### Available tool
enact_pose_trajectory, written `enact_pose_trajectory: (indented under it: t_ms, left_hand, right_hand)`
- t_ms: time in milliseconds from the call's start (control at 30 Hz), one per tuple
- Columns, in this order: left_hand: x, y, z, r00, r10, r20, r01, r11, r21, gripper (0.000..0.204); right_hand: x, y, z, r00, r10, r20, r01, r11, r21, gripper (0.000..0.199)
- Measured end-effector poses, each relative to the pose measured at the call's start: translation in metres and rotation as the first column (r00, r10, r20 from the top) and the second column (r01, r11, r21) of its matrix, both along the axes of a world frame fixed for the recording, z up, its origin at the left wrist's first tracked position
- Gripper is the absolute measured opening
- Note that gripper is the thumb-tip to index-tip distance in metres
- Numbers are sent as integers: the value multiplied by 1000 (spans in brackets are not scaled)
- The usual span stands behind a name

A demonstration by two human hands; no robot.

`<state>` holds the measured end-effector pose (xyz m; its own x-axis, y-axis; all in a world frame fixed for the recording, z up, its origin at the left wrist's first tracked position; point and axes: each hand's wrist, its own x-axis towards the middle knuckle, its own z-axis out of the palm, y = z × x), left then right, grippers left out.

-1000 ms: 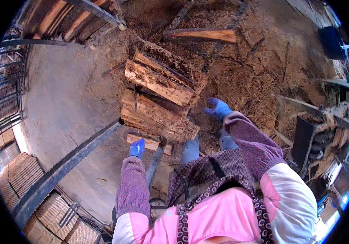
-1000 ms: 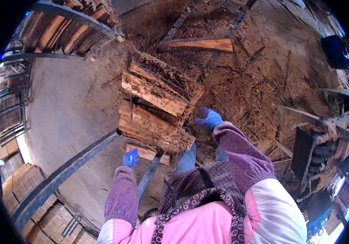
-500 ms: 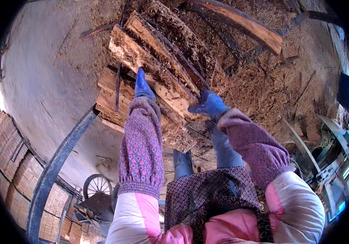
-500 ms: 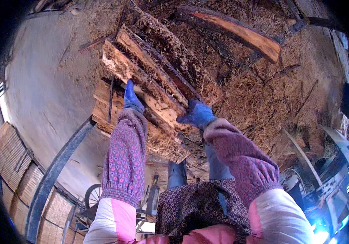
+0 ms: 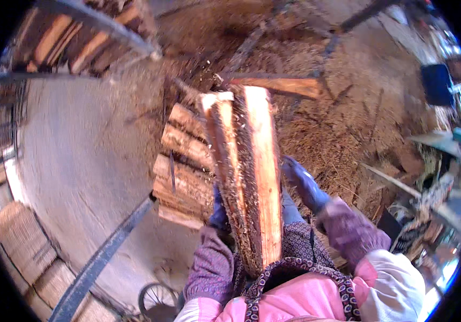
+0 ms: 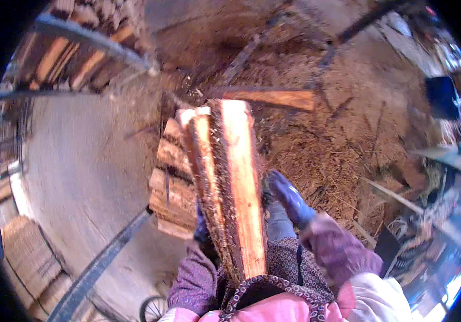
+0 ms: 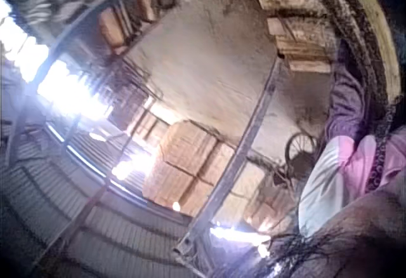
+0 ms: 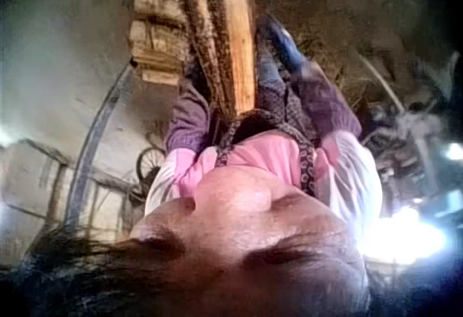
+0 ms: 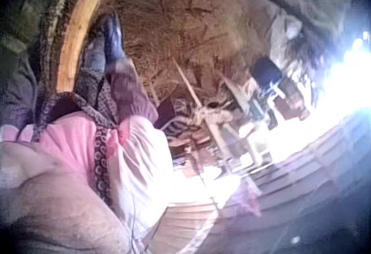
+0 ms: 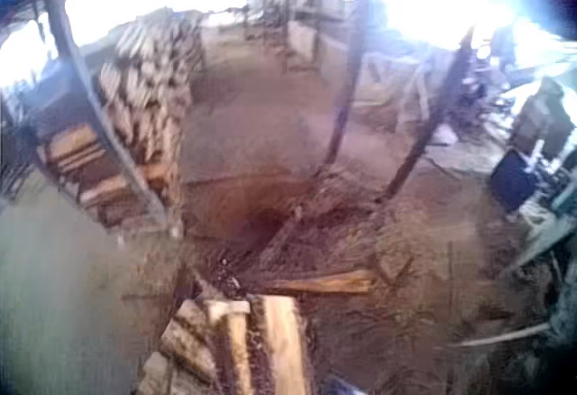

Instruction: The person picks up wooden planks from a pile on the floor and feeds them one by one into the intake of a processing machine by hand.

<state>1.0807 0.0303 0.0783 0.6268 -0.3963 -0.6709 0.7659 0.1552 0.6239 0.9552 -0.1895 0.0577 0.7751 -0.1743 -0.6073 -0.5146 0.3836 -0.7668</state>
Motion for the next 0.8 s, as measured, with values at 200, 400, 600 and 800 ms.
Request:
enact_pose_trajectory:
  t_ms: [200,400,600,800]
  left_hand:
    - [-26,-47,58,931,-324,169,334,942,-36,53]
    - [-93,-148,204,428,-532,730,838,536,-102,71]
    - [-133,-138,191,380,-720,581,920,359,-157,66]
    - [-103,-100,100,251,-861,442,907,369,204,65]
  right_hand:
    - [-9,34,108,876,-444,186,436,896,84,67]
    - [-164,-1,206,442,-861,251,862,485,147,57]
    - [-385,-87,314,47,-809,585,998,66,11,40]
    - [-476,-289,390,380,-732,566,490,-360,-794,56]
